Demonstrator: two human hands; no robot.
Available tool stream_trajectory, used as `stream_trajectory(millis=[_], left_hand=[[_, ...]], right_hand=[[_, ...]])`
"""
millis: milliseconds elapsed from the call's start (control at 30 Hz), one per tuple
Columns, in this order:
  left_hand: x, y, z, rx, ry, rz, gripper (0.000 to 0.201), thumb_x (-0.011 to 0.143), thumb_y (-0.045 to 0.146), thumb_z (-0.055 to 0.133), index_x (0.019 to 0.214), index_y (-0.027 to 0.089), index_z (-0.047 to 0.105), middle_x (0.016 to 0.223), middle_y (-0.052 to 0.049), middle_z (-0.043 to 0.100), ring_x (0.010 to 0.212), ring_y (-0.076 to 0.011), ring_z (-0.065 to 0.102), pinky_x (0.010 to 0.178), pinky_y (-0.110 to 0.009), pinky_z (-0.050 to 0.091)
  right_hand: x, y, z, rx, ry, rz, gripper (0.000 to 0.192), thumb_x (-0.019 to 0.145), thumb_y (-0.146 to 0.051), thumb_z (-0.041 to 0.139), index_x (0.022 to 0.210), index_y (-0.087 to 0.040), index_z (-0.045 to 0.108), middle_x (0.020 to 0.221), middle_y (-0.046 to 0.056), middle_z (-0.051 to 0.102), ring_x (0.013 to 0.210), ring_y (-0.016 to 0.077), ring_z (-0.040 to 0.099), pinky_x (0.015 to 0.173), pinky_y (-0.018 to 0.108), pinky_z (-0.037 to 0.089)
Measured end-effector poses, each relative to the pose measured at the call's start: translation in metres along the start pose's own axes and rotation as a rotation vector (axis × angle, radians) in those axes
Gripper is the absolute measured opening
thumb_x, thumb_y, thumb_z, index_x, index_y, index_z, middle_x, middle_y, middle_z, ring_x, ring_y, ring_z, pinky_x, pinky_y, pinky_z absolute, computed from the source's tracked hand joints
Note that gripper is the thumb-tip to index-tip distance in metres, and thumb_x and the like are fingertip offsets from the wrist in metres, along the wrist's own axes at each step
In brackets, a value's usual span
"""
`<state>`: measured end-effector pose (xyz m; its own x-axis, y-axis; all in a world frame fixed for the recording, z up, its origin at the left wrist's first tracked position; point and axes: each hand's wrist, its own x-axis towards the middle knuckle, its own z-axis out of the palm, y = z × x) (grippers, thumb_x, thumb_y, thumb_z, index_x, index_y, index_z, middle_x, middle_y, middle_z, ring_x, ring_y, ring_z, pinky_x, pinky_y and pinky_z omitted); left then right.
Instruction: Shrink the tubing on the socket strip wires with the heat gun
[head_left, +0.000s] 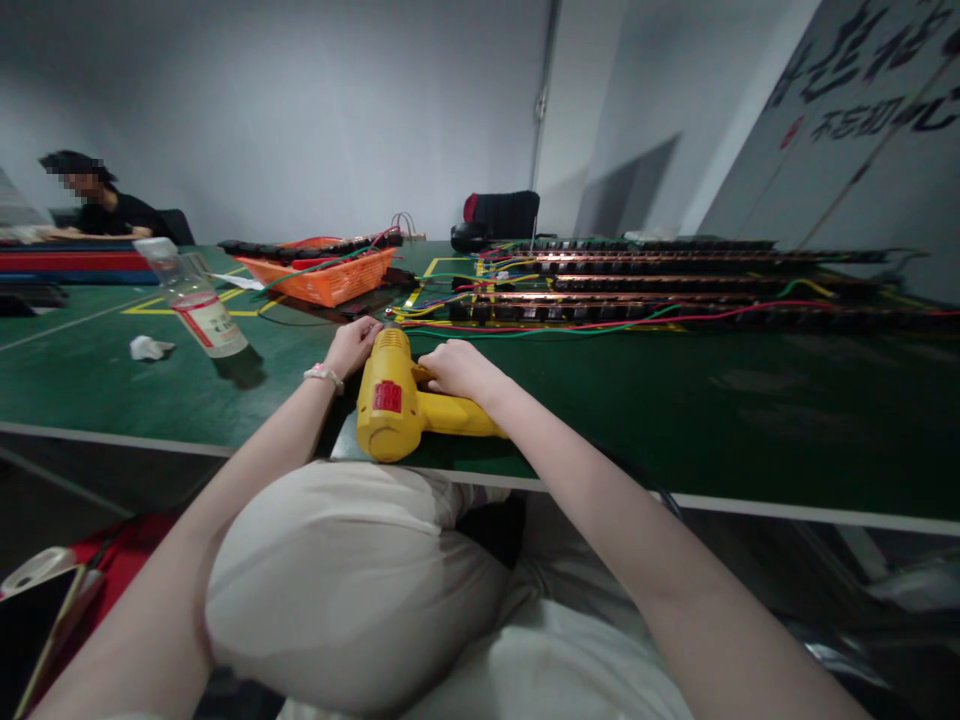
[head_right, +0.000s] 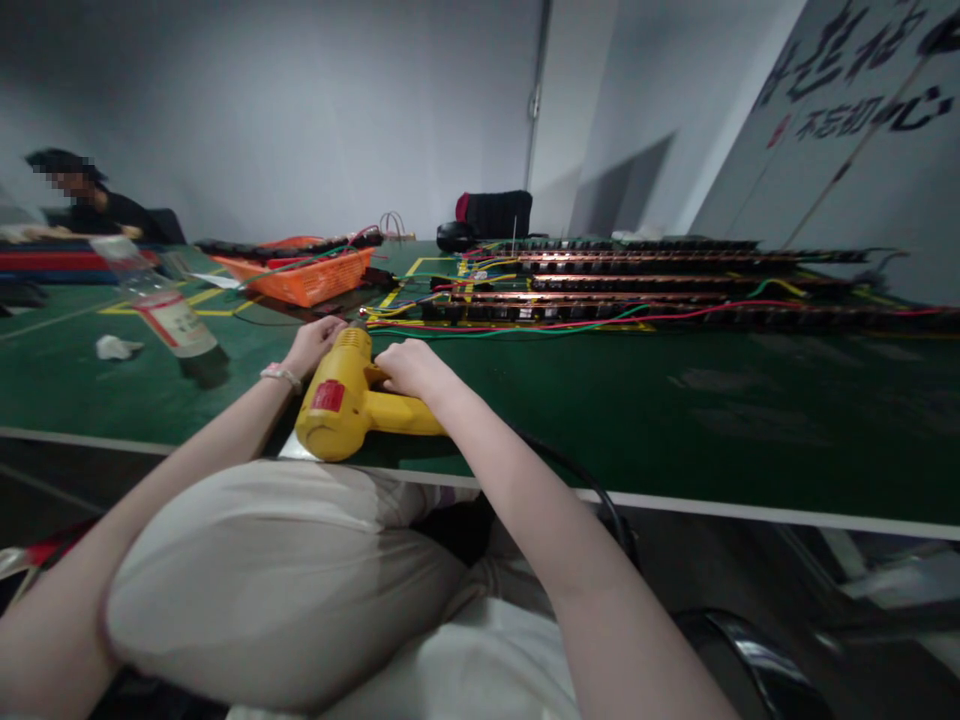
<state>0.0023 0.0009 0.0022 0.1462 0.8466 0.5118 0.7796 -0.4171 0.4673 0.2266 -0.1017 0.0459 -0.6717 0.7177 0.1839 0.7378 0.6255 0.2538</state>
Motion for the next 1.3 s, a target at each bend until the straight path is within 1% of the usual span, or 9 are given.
stream_trajectory(millis=[167,267,367,533,700,1000,1133,1300], left_hand=[[-0.001,-0.004,-0.001,-0.007,0.015,0.003,0.041,0.085,0.047,0.043,0.094,0.015,0.067,0.074,-0.005,0.064,0.069,-0.0163,0.053,0.065,-0.025,0.039],[-0.003,-0.007,-0.003,0.045,-0.004,-0.02,0.042,0.086,0.048,0.043,0.097,0.016,0.068,0.074,-0.004,0.065,0.068,-0.0164,0.053,0.063,-0.025,0.038],[-0.004,-0.005,-0.007,0.092,-0.023,-0.032,0.04,0.089,0.047,0.041,0.1,0.018,0.067,0.071,-0.003,0.064,0.065,-0.0162,0.054,0.061,-0.024,0.036],[-0.007,0.005,-0.014,0.144,-0.036,-0.059,0.037,0.092,0.046,0.039,0.099,0.021,0.066,0.069,-0.002,0.065,0.064,-0.016,0.056,0.058,-0.024,0.034],[-0.009,0.007,-0.016,0.167,-0.03,-0.061,0.035,0.093,0.045,0.039,0.098,0.023,0.065,0.071,-0.001,0.065,0.065,-0.0161,0.058,0.06,-0.024,0.034],[-0.01,0.01,-0.018,0.21,-0.043,-0.094,0.037,0.096,0.046,0.034,0.101,0.026,0.064,0.073,-0.001,0.067,0.068,-0.018,0.06,0.063,-0.024,0.036],[-0.011,0.013,-0.018,0.228,-0.042,-0.093,0.037,0.097,0.045,0.033,0.099,0.026,0.064,0.072,-0.001,0.067,0.07,-0.0186,0.062,0.063,-0.025,0.036],[-0.01,0.014,-0.015,0.223,-0.003,-0.064,0.039,0.098,0.042,0.03,0.096,0.023,0.064,0.068,-0.002,0.065,0.067,-0.0183,0.061,0.064,-0.025,0.037]], right_hand=[[-0.003,0.001,0.0,0.017,0.001,0.004,0.025,0.088,-0.031,0.058,0.103,-0.015,0.07,0.099,0.014,0.074,0.098,0.027,0.068,0.073,0.03,0.045],[-0.005,0.003,0.0,0.01,0.0,0.004,0.024,0.088,-0.031,0.058,0.103,-0.016,0.069,0.099,0.013,0.074,0.097,0.0267,0.068,0.072,0.029,0.044],[-0.011,0.008,-0.002,-0.005,-0.026,0.011,0.024,0.088,-0.031,0.058,0.103,-0.016,0.068,0.099,0.013,0.073,0.096,0.0262,0.068,0.071,0.029,0.043],[-0.028,0.023,-0.005,-0.019,-0.103,0.057,0.025,0.091,-0.032,0.055,0.105,-0.016,0.067,0.099,0.012,0.073,0.095,0.025,0.067,0.068,0.028,0.04],[-0.047,0.041,-0.003,-0.043,-0.163,0.147,0.026,0.091,-0.034,0.054,0.106,-0.017,0.067,0.097,0.012,0.073,0.09,0.0242,0.067,0.065,0.028,0.037],[-0.082,0.066,-0.001,-0.034,-0.192,0.222,0.022,0.09,-0.03,0.052,0.103,-0.019,0.066,0.096,0.01,0.072,0.087,0.0229,0.066,0.063,0.028,0.035],[-0.088,0.071,0.0,-0.022,-0.199,0.24,0.021,0.089,-0.027,0.052,0.101,-0.019,0.066,0.097,0.009,0.072,0.087,0.0225,0.065,0.063,0.028,0.035],[-0.086,0.071,0.0,-0.021,-0.198,0.239,0.02,0.088,-0.026,0.051,0.098,-0.019,0.067,0.094,0.009,0.072,0.084,0.0221,0.065,0.063,0.028,0.035]])
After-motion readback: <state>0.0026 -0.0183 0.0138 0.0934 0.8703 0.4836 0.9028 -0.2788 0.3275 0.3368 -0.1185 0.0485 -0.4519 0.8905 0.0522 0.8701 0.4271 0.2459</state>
